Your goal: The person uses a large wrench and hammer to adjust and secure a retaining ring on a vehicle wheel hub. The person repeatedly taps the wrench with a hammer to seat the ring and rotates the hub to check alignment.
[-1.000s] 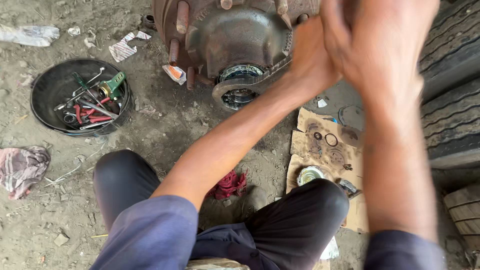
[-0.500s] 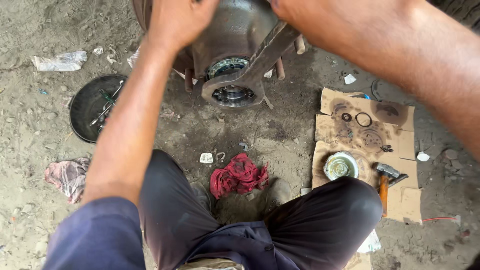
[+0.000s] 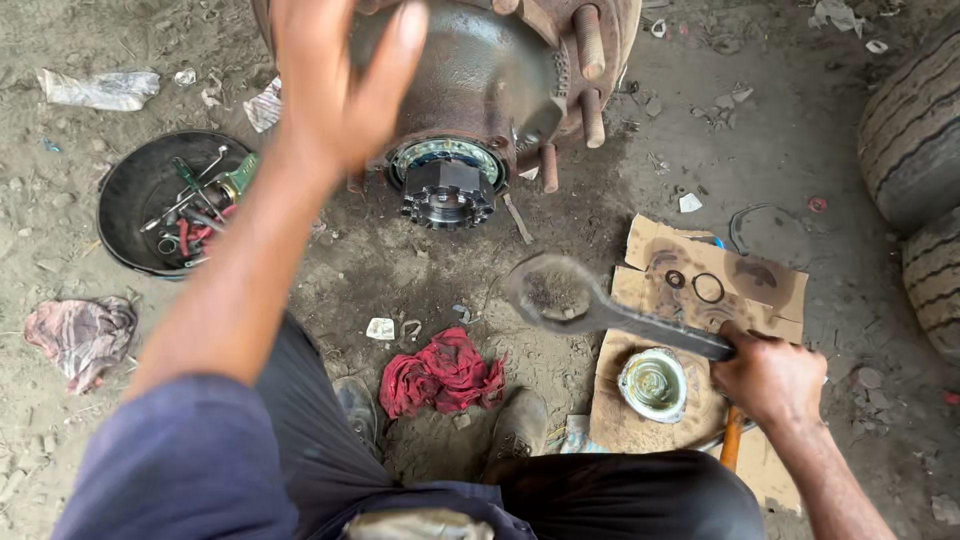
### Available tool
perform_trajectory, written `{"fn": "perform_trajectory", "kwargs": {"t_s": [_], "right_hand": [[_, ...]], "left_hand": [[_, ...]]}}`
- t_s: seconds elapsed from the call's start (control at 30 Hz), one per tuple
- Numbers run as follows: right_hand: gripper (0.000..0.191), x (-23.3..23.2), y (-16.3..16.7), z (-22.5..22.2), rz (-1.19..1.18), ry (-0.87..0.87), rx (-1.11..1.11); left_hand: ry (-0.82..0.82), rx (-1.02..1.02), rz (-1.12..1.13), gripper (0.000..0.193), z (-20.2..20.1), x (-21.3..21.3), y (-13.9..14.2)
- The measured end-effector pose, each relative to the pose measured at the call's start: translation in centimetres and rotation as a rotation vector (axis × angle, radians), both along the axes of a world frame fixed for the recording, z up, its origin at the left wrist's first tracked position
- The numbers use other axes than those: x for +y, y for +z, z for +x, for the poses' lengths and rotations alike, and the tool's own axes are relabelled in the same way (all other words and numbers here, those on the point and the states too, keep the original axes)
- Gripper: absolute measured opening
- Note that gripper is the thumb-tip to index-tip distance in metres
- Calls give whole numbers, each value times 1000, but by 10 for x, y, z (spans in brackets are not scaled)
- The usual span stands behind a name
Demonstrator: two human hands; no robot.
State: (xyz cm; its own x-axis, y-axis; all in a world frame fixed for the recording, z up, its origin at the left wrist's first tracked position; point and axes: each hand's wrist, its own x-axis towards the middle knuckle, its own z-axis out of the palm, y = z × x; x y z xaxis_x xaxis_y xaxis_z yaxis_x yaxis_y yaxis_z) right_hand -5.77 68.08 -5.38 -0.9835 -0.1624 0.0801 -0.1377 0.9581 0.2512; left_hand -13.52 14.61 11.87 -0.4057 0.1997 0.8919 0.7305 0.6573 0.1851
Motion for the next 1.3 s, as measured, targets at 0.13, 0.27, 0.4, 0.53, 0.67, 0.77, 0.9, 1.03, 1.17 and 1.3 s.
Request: {"fn": "perform_trajectory", "kwargs": {"t_s": [0.13, 0.27, 0.4, 0.53, 0.67, 0.77, 0.9, 1.03, 1.17, 1.3], "right_hand": [[16, -42, 47, 13, -58, 144, 124], [14, -85, 100, 17, -71, 255, 270], [14, -119, 140, 4, -92, 375, 449], [19, -148, 165, -11, -63, 368, 461], [24, -160, 165, -23, -92, 348, 408], [24, -155, 154, -35, -137, 336, 382], [19, -149, 136, -58, -144, 321, 395], [20, -153, 118, -75, -215, 357, 402], [16, -159, 103, -81, -298, 293, 320], [12, -163, 92, -82, -341, 293, 308]], "left_hand": [[97, -39, 269, 11, 86, 40, -46], [175, -421, 422, 19, 131, 54, -90], [254, -723, 353, 34, 136, 37, -107], [282, -666, 296, 40, 122, 17, -110], [254, -708, 296, 39, 110, 11, -113], [284, -691, 264, 40, 105, 15, -115], [307, -645, 244, 40, 101, 21, -120], [300, -549, 229, 39, 99, 21, -124], [316, -539, 179, 39, 98, 20, -126], [358, -499, 143, 39, 98, 20, -126]]}}
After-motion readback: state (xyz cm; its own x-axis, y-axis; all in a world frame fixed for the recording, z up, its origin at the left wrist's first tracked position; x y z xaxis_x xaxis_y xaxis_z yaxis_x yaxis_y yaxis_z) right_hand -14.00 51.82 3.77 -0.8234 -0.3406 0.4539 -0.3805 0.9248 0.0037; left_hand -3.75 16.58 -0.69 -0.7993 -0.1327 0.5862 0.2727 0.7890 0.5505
